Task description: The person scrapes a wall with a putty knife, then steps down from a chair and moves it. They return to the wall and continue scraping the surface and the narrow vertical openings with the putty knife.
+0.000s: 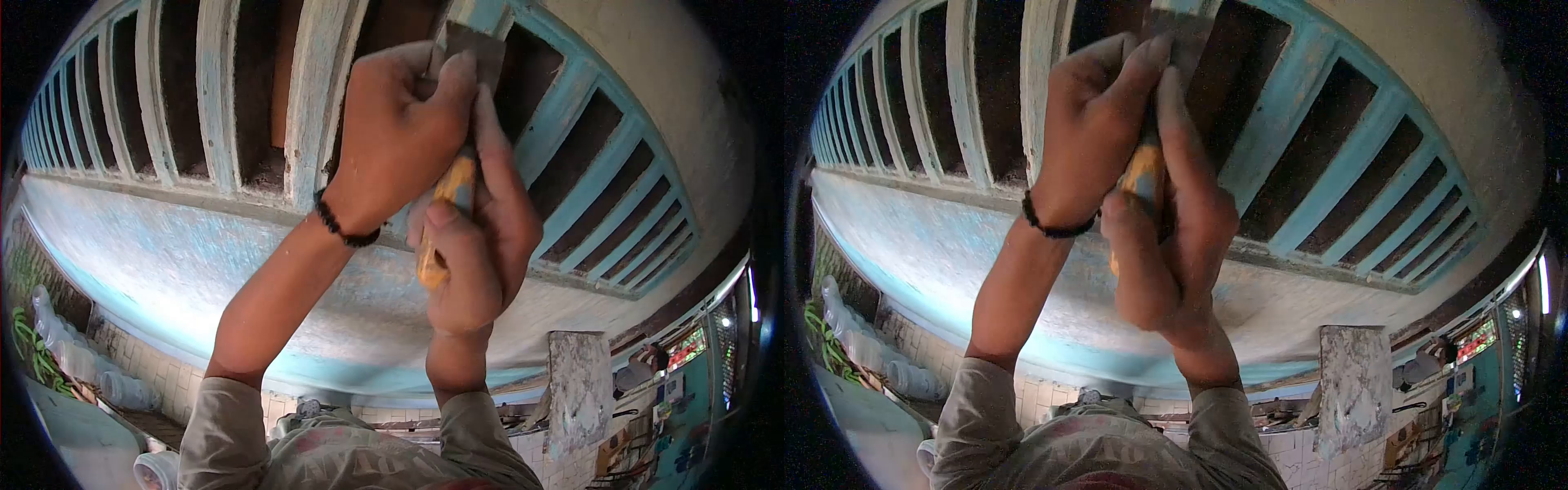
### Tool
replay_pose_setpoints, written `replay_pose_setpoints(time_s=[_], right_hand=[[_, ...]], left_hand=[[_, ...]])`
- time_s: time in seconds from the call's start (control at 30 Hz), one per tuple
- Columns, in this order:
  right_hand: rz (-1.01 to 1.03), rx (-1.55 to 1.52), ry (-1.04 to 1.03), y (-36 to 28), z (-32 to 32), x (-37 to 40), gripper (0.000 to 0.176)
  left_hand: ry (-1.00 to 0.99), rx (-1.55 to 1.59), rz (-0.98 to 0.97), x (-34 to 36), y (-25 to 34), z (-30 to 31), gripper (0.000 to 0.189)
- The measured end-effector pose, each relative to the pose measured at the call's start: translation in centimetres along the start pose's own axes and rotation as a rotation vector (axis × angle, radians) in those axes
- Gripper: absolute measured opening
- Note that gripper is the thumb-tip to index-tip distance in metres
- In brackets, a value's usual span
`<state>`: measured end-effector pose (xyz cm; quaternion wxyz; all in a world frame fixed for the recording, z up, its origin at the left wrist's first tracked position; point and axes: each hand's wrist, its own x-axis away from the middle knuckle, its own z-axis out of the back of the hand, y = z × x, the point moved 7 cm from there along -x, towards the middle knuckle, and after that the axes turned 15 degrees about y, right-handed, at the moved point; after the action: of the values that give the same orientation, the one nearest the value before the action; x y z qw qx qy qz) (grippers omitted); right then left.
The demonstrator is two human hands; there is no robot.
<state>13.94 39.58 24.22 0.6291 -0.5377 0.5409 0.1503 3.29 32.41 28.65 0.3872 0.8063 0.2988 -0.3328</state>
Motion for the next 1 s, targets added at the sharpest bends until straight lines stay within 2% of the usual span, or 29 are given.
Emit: replay_pose_setpoints(time_s=[0.13,0.23,0.33,0.43,0.53,0.73,1.0], right_hand=[[0.029,0.018,0.021,-0.7,-0.1,-0.7,0.081],[0.047,0.046,0.038,-1.1,-0.3,-0.8,0.083],[0.053,0.052,0.052,-1.7,-0.3,-1.2,0.085],[0.039,0.022,0.058,-2.3,-0.4,-2.1,0.085],[0.047,0.076,0.064,-2.1,0.0,-1.5,0.084],[0.051,0.07,0.127,-2.8,0.3,-1.4,0.081],[0.075,0.073,0.132,-2.9,-0.2,-0.9,0.079]], left_hand=[[0.015,0.104,-0.009,-0.8,0.8,-0.8,0.038],[0.017,0.064,-0.008,0.0,0.5,-0.5,0.037],[-0.102,-0.048,-0.034,-0.4,-0.1,-1.3,0.03],[-0.104,-0.049,-0.073,-1.2,0.5,-2.0,0.031],[-0.156,-0.121,-0.031,-0.8,0.6,-1.6,0.032],[-0.225,-0.086,0.171,-0.5,0.8,-2.0,0.033],[-0.211,-0.051,0.07,-0.7,0.1,-2.0,0.032]])
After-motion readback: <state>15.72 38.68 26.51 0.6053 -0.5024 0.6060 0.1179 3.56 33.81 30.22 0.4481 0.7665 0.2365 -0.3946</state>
